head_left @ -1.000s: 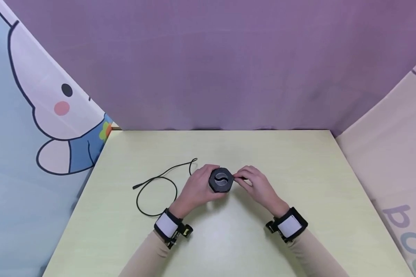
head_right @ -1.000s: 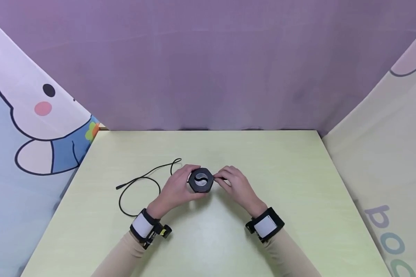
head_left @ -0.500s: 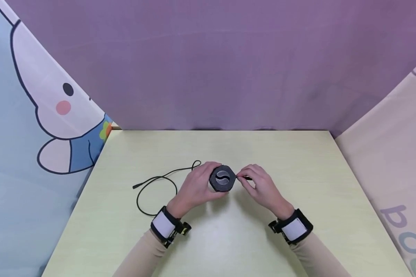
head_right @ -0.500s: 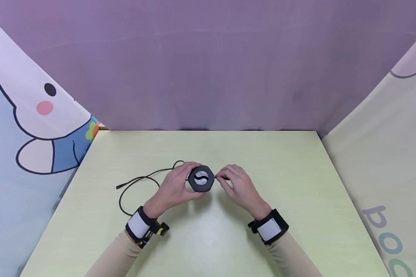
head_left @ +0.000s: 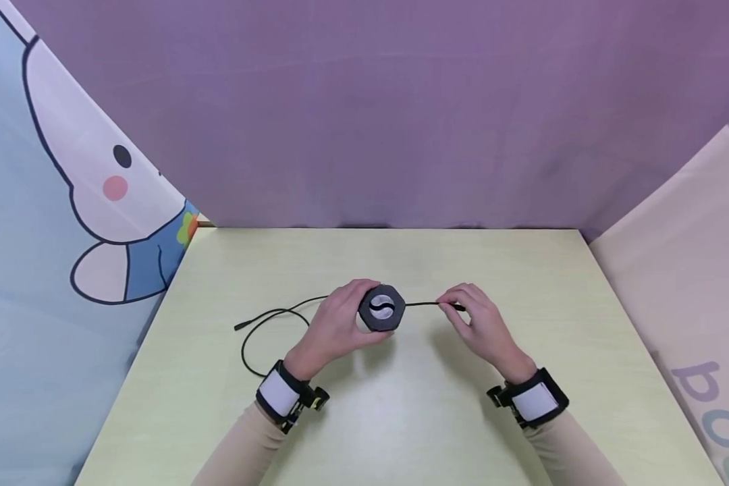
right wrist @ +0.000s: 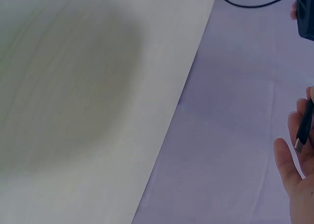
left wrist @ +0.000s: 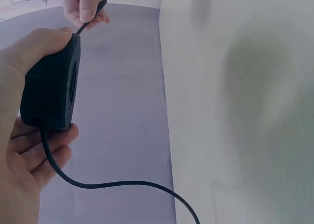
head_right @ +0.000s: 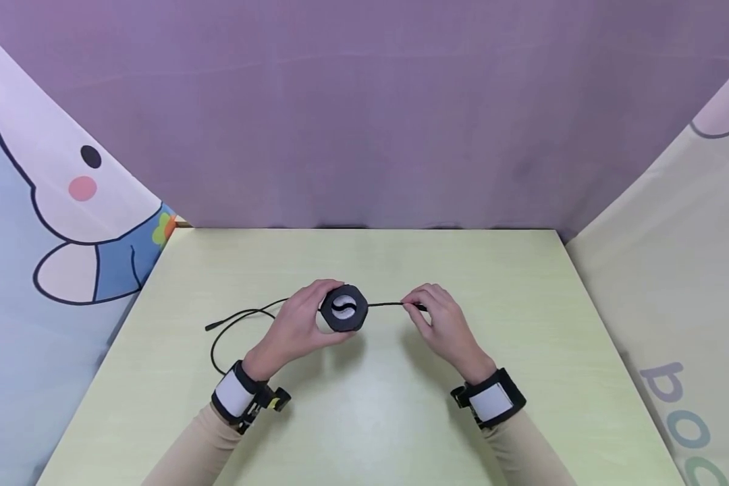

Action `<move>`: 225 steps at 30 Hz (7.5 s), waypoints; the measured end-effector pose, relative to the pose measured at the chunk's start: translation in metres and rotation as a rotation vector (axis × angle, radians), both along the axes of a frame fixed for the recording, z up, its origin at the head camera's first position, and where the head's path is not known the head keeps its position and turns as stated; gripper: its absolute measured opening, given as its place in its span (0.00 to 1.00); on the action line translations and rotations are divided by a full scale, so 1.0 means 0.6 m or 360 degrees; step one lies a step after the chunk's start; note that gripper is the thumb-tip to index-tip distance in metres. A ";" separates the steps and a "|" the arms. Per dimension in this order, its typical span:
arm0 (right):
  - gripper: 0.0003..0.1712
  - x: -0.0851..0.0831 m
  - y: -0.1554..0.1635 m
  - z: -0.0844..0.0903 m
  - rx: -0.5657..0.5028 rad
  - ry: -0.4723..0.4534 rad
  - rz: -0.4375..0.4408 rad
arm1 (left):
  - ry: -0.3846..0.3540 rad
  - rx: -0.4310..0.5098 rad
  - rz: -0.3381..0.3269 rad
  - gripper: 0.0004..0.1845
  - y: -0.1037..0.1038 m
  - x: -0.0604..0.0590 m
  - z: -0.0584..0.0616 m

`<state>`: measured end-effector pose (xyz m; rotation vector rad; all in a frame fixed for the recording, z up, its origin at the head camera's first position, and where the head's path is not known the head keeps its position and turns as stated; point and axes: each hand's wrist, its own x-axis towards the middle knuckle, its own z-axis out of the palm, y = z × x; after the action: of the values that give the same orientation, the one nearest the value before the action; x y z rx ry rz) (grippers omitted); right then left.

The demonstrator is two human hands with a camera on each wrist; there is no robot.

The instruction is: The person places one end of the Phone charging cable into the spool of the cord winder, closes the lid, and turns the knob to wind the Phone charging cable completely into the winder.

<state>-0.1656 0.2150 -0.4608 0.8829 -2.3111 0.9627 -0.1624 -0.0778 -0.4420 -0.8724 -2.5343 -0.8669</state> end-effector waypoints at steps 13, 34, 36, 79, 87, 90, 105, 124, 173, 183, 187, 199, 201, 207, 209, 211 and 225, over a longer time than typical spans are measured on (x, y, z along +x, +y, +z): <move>0.12 0.002 0.014 -0.008 -0.0003 0.0015 -0.0084 | -0.0033 -0.0012 -0.0006 0.44 0.003 -0.001 0.000; 0.15 0.008 -0.020 -0.010 0.0075 -0.0370 0.0099 | 0.0052 -0.0060 -0.0073 0.43 0.011 0.000 -0.003; 0.14 0.007 -0.028 -0.007 0.0050 -0.0319 0.0127 | 0.0056 -0.0064 -0.0080 0.43 0.013 0.000 -0.003; 0.10 0.005 -0.013 -0.008 -0.0042 -0.0042 0.0066 | 0.0049 -0.0053 -0.0062 0.44 0.014 0.003 -0.001; 0.13 0.005 0.000 -0.010 -0.0057 -0.0011 0.0038 | 0.0051 -0.0028 -0.0063 0.45 0.012 0.004 -0.003; 0.15 0.004 0.007 -0.011 -0.0060 0.0006 0.0030 | 0.0051 -0.0031 -0.0064 0.45 0.011 0.004 -0.002; 0.16 0.002 0.022 -0.016 -0.0076 0.0025 -0.0021 | 0.0056 -0.0055 -0.0064 0.45 0.011 0.002 -0.005; 0.13 0.008 0.057 -0.030 0.0016 -0.0276 -0.0117 | -0.0038 -0.0037 -0.0005 0.45 -0.011 0.008 -0.001; 0.15 -0.012 0.007 -0.012 -0.0119 -0.0023 0.0031 | 0.0056 0.0009 -0.0005 0.45 -0.008 0.007 -0.005; 0.16 -0.011 0.027 -0.016 -0.0133 -0.0055 -0.0016 | 0.0016 0.0018 -0.0004 0.45 -0.014 0.007 -0.002; 0.16 -0.010 0.032 -0.018 -0.0142 -0.0045 -0.0045 | 0.0016 0.0025 -0.0004 0.45 -0.012 0.008 -0.001; 0.16 -0.004 0.048 -0.017 -0.0155 -0.0018 -0.0159 | 0.0012 -0.0012 0.0012 0.45 -0.014 0.010 -0.002; 0.15 -0.004 0.050 -0.016 -0.0155 -0.0018 -0.0169 | 0.0013 -0.0011 0.0012 0.45 -0.014 0.010 -0.002; 0.14 -0.005 0.055 -0.015 -0.0162 -0.0031 -0.0197 | 0.0008 0.0004 0.0010 0.45 -0.014 0.009 -0.002; 0.14 -0.004 0.057 -0.015 -0.0165 -0.0031 -0.0208 | 0.0012 0.0003 0.0007 0.45 -0.014 0.009 -0.002; 0.14 -0.004 0.059 -0.015 -0.0168 -0.0026 -0.0217 | 0.0020 0.0006 0.0005 0.45 -0.014 0.009 -0.002; 0.15 0.001 0.067 -0.021 -0.0161 -0.0079 -0.0235 | 0.0018 0.0005 0.0033 0.46 -0.025 0.010 -0.005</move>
<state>-0.1650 0.2551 -0.4736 0.6447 -2.3096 1.0374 -0.1562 -0.0930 -0.4449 -0.8464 -2.5272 -0.8575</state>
